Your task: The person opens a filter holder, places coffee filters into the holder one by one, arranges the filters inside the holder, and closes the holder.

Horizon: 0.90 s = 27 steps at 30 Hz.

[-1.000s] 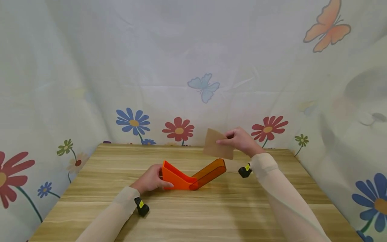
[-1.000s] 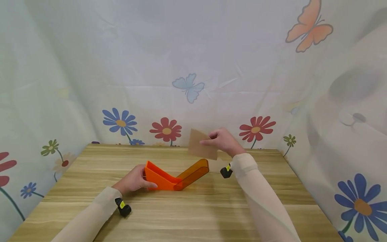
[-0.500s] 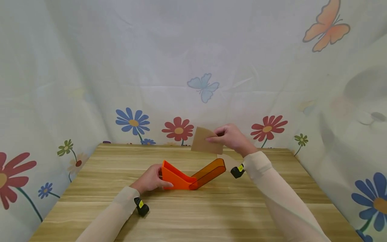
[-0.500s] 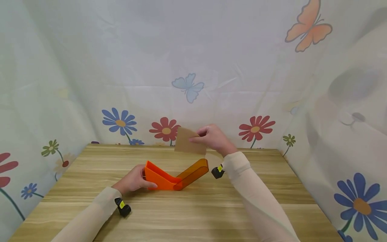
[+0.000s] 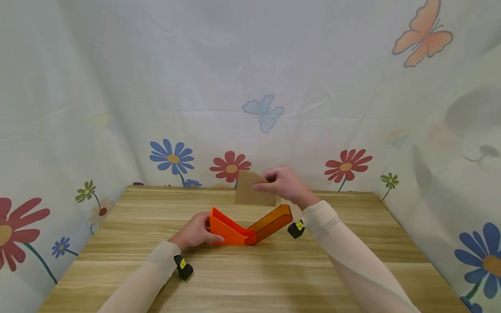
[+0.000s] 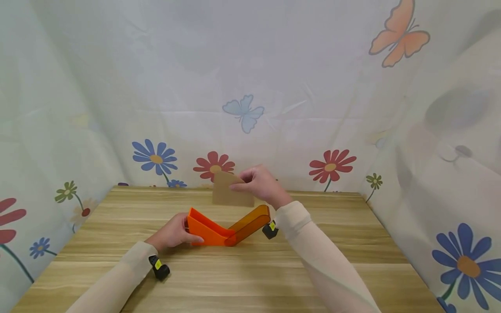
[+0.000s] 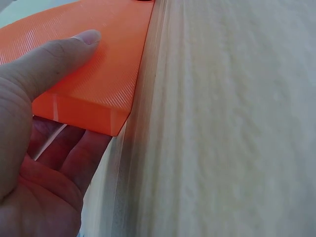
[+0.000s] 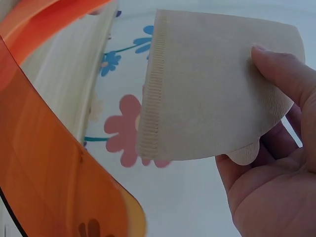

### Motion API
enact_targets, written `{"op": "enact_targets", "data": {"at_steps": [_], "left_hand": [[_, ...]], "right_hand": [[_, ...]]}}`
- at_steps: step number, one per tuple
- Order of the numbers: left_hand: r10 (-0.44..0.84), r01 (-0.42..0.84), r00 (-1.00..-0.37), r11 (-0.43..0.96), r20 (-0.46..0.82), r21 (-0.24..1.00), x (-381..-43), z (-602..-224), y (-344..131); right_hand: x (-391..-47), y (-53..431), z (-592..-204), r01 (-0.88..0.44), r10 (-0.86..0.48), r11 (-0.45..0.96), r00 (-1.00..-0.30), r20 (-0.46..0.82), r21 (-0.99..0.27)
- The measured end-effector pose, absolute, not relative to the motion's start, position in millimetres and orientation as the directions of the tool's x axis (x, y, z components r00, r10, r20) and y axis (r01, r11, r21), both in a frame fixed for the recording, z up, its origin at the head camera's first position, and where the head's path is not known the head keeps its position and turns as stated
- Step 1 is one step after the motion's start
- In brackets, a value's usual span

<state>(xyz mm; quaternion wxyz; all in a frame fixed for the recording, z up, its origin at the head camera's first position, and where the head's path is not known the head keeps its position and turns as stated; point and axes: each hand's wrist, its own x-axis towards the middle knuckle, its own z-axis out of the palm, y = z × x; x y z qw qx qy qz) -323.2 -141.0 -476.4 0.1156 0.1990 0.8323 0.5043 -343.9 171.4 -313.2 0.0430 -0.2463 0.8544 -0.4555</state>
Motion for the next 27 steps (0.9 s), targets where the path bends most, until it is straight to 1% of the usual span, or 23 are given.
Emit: {"op": "enact_targets", "data": {"at_steps": [11, 21, 27], "left_hand": [[0.446, 0.217, -0.895, 0.418, 0.009, 0.882, -322, -474, -140], [0.439, 0.211, -0.898, 0.431, 0.0, 0.877, -325, -476, -141], [0.448, 0.218, -0.894, 0.432, 0.002, 0.875, -326, -476, -142]], "right_hand": [[-342, 155, -334, -0.429, -0.531, 0.403, -0.829, 0.174, -0.809], [-336, 144, -343, -0.472, -0.569, 0.431, -0.803, 0.174, -0.769], [-333, 139, -348, -0.444, -0.563, 0.453, -0.815, 0.138, -0.773]]}}
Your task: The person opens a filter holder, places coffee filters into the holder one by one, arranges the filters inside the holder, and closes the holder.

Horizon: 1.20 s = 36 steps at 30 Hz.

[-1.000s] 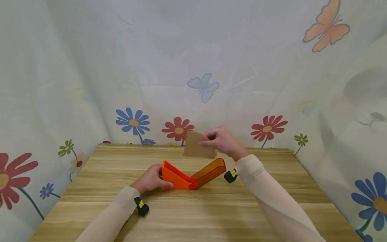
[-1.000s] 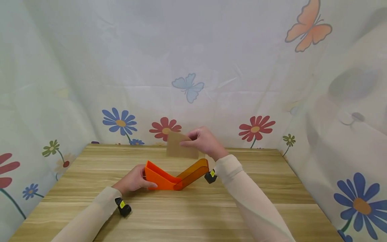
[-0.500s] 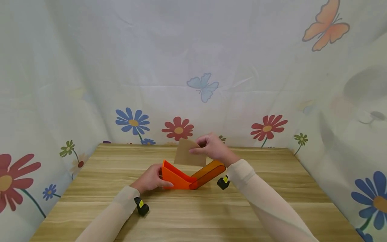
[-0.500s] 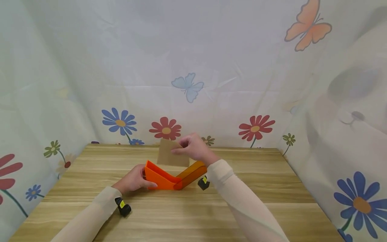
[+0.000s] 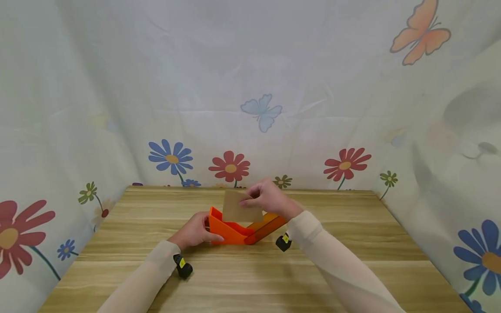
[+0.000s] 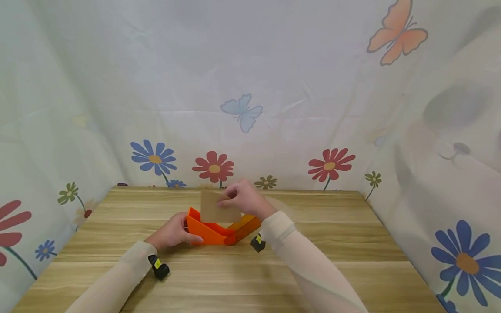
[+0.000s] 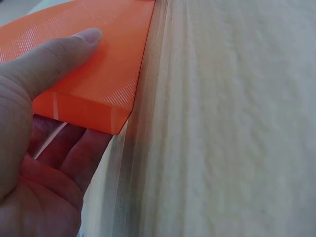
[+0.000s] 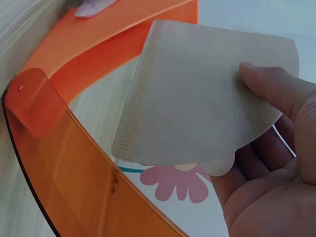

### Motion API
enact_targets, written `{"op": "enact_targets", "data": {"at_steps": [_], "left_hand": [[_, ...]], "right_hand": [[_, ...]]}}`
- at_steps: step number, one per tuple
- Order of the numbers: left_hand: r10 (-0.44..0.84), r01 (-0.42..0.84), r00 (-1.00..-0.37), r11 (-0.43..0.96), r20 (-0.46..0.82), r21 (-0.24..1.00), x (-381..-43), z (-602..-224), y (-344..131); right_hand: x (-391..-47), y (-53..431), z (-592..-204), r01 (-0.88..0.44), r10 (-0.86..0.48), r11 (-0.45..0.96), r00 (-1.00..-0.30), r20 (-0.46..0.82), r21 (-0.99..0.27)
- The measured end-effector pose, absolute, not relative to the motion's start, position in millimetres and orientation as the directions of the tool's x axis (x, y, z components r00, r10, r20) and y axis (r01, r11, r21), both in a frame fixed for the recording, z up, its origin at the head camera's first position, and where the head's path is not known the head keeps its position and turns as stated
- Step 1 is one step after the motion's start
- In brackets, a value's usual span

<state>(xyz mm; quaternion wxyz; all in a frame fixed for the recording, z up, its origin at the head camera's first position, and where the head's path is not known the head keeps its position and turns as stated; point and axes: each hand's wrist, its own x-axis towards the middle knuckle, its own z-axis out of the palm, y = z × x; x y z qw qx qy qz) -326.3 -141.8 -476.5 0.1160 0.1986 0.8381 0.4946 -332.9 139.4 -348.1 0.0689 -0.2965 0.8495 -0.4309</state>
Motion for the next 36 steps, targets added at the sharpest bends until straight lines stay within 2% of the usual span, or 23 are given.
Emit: {"op": "enact_targets", "data": {"at_steps": [23, 36], "left_hand": [[0.46, 0.229, -0.888, 0.427, 0.008, 0.875, -323, -471, -140], [0.468, 0.235, -0.884, 0.413, 0.017, 0.88, -321, -469, -140]], "right_hand": [[-322, 124, -361, -0.423, -0.598, 0.489, -0.799, 0.06, -0.762], [-320, 118, -373, -0.368, -0.581, 0.506, -0.814, 0.007, -0.78]]}}
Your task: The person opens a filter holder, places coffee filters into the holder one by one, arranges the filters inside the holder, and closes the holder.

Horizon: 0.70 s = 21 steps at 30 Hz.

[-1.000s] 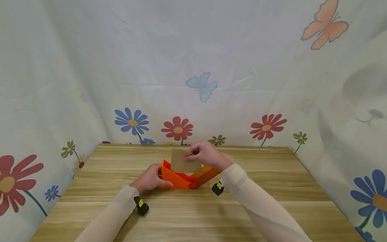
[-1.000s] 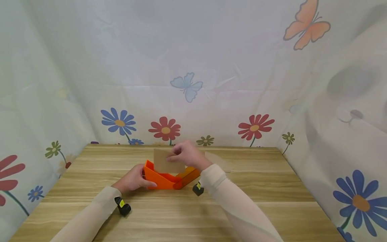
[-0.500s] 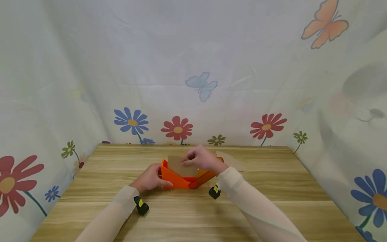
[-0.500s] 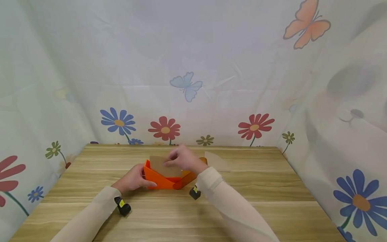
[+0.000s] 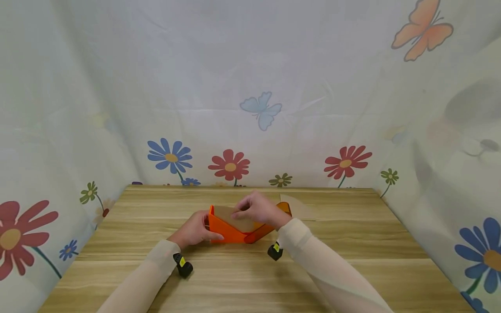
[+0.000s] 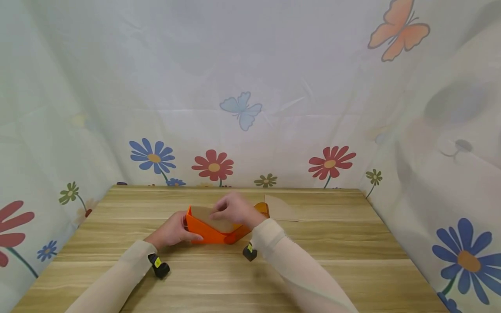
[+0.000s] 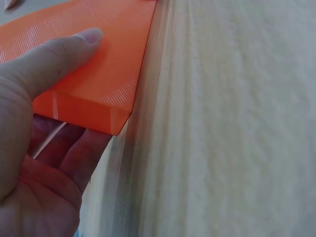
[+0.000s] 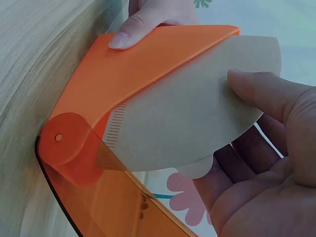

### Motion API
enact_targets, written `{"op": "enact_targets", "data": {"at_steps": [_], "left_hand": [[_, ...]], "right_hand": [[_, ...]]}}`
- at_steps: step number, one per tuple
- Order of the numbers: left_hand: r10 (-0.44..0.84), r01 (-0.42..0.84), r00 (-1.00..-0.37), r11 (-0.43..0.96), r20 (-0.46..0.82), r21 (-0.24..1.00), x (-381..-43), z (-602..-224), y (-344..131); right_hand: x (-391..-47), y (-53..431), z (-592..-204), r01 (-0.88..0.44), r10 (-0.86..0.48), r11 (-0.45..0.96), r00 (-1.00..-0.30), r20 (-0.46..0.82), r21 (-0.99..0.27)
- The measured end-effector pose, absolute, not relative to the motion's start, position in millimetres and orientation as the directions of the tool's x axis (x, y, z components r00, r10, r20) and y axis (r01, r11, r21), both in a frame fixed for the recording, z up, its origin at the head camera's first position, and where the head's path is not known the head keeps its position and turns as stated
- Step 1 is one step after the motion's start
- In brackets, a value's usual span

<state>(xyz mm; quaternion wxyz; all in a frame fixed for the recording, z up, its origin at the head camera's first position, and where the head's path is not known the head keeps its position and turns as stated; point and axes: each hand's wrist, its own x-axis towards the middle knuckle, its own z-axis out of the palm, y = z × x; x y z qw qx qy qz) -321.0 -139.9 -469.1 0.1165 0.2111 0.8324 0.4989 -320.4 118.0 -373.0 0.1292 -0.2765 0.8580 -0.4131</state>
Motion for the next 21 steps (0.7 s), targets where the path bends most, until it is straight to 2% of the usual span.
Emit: {"op": "enact_targets", "data": {"at_steps": [13, 21], "left_hand": [[0.476, 0.264, -0.878, 0.412, 0.041, 0.872, -319.4, -467.6, -139.4], [0.47, 0.254, -0.882, 0.404, 0.04, 0.879, -320.0, -469.2, -139.4]], "right_hand": [[-317.9, 112.6, -378.2, -0.327, -0.571, 0.546, -0.819, -0.058, -0.771], [-317.3, 110.8, -379.0, -0.354, -0.596, 0.574, -0.799, -0.081, -0.738]]}}
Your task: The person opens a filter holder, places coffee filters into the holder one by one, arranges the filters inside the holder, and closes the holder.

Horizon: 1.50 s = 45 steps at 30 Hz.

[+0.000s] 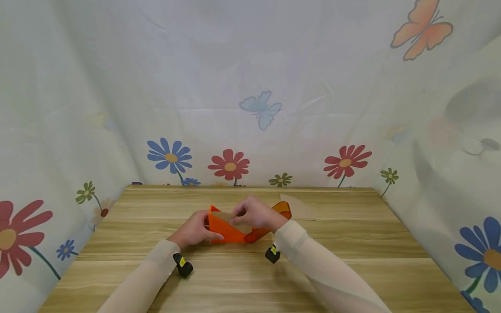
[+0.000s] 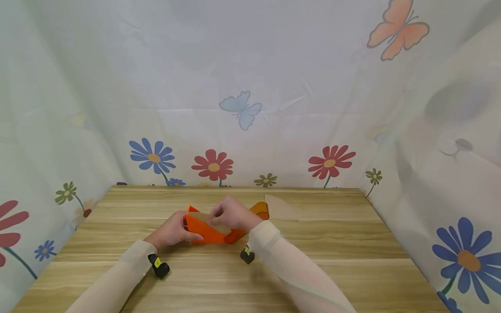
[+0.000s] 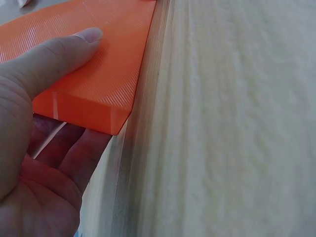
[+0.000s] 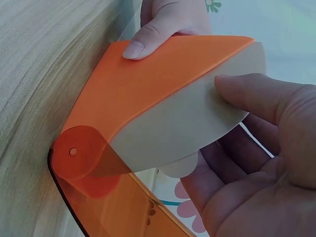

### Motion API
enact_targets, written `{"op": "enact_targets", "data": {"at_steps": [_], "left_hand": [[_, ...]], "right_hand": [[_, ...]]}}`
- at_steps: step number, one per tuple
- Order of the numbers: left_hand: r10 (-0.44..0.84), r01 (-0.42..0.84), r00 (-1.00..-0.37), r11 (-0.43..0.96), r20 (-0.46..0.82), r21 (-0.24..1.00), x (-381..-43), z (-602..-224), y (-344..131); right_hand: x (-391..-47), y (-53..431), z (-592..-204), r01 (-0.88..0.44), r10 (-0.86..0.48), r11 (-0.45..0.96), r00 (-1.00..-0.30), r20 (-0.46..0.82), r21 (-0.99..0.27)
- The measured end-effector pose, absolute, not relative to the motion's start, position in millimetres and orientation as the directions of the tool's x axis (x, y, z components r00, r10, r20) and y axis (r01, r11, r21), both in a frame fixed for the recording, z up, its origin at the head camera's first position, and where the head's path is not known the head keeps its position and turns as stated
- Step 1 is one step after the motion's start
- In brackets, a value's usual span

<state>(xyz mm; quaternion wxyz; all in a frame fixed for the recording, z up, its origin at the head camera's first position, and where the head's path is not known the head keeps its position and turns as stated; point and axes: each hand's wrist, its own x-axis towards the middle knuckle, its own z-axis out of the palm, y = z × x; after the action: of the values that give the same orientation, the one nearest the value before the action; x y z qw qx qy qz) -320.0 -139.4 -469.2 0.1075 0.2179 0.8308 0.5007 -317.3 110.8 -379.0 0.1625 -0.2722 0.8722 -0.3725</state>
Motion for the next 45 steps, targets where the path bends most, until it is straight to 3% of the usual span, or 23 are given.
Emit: {"op": "enact_targets", "data": {"at_steps": [45], "left_hand": [[0.447, 0.223, -0.894, 0.422, 0.013, 0.879, -317.4, -468.6, -138.2]], "right_hand": [[-313.6, 100.7, -387.0, -0.375, -0.634, 0.598, -0.762, -0.132, -0.708]]}}
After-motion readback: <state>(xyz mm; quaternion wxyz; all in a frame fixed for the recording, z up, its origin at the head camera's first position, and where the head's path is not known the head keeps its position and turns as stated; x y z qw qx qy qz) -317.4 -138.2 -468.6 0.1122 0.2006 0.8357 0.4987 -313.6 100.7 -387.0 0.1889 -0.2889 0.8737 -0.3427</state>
